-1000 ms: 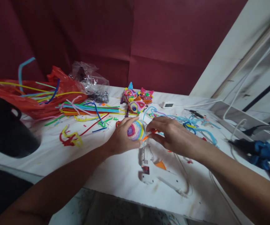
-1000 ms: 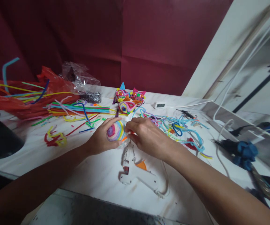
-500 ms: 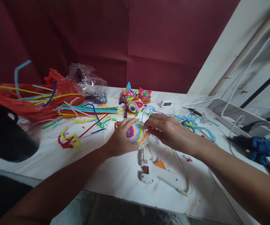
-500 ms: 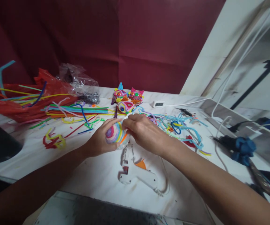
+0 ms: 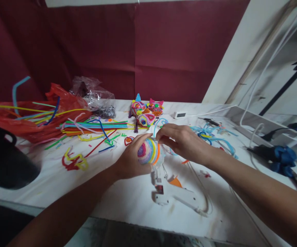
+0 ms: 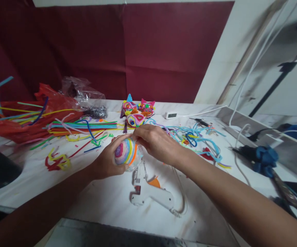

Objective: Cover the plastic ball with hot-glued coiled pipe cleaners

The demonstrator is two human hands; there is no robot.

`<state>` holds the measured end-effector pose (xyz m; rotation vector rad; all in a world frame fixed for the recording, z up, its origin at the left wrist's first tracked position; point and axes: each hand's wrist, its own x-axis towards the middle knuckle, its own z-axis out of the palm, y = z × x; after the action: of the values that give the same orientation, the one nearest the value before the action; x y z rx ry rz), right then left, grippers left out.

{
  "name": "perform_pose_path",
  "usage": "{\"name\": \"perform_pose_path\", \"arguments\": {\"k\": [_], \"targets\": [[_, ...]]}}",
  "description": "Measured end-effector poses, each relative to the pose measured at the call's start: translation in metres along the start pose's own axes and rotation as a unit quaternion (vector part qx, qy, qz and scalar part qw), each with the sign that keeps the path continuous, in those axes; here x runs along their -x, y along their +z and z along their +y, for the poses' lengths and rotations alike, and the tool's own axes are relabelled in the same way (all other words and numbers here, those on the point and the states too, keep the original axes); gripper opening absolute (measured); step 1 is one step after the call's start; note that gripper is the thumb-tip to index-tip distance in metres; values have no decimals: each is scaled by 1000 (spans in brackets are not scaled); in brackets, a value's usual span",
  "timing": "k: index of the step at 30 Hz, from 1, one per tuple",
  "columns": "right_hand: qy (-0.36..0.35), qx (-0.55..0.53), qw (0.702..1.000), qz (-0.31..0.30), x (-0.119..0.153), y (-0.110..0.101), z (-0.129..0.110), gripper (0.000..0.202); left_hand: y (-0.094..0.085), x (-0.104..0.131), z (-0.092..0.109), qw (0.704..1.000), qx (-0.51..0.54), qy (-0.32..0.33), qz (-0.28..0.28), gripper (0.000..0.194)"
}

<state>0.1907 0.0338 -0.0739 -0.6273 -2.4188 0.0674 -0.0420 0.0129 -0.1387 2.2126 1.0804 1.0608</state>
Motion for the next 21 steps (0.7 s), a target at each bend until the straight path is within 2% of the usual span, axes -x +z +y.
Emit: {"name": "perform_pose_path", "arguments": {"k": [21], "targets": [[-10, -41, 999, -11, 4, -1, 5, 14, -6, 3, -7, 995, 62, 36, -71, 109]]}}
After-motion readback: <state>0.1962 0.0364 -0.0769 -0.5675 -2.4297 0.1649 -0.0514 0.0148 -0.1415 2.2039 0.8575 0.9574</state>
